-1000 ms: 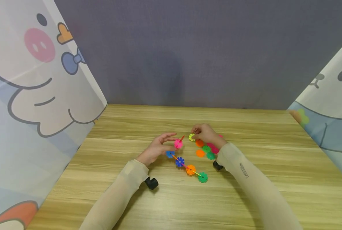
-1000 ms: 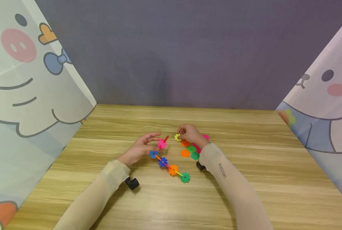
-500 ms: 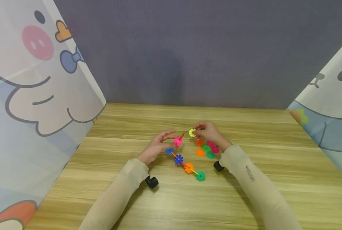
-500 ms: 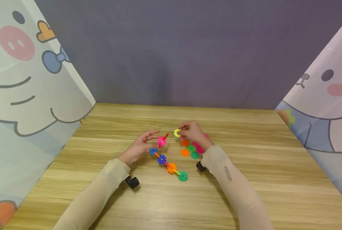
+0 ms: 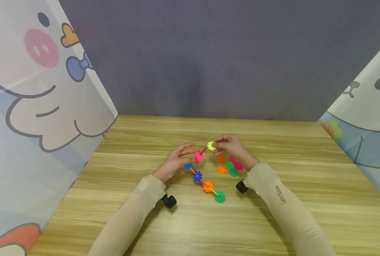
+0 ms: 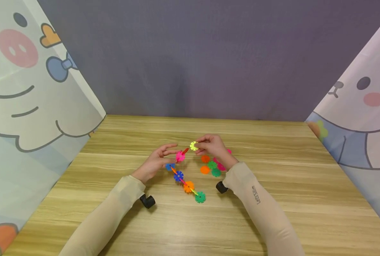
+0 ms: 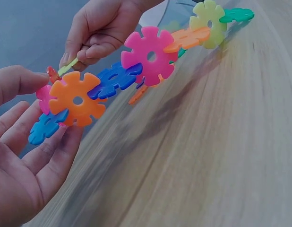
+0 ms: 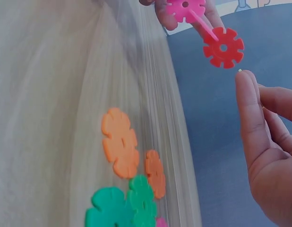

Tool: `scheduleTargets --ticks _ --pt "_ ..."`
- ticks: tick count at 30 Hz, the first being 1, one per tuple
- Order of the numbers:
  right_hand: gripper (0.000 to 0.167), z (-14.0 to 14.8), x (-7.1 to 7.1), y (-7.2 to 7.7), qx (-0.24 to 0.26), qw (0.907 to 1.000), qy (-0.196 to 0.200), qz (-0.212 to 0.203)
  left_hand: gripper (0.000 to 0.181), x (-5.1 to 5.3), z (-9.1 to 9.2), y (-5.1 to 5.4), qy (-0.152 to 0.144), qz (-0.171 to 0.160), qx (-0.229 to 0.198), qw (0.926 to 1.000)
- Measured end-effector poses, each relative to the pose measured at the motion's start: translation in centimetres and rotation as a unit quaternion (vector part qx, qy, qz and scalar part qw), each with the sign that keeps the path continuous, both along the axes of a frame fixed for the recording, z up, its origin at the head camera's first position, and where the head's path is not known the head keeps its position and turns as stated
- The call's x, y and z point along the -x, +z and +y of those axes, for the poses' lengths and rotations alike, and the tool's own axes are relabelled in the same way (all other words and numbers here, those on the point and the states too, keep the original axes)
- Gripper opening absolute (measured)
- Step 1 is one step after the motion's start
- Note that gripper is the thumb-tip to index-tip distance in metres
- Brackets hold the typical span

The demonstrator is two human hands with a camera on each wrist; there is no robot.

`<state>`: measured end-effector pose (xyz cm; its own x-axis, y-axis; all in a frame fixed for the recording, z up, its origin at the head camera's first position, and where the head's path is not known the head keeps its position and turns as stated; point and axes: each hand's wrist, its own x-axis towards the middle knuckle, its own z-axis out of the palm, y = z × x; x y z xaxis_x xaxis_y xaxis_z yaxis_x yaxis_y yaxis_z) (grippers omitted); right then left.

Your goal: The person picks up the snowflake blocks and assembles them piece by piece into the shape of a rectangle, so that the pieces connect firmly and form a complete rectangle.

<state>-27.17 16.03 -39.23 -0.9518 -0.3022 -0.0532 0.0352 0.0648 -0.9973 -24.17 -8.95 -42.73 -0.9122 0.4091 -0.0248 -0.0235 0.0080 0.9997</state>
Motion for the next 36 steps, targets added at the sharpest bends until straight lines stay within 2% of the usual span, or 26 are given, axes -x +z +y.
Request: scheduleTargets --ticks 18,23,28,36 --pt "0.02 -0.4 -0.5 -0.1 0.012 0.9996 0.025 0.005 0.064 -0.2 0.4 0.1 0.002 -0.005 -0.01 0.9999" --pt "0.018 -0.4 -0.5 -0.1 0.014 0.9996 0.024 0.007 0.057 -0.2 0.8 0.0 0.01 -0.013 -0.016 0.9997" --pt "0.018 -0.7 -0.6 -0.1 -0.005 0.9992 0.035 0.019 0.051 0.0 1.5 0.0 0.017 -0.012 -0.024 0.9995" --pt "0.017 -0.9 -0.8 -0.4 -0.009 0.9991 0.037 0.018 0.052 0.3 1.8 -0.1 0.029 -0.012 -0.018 0.9993"
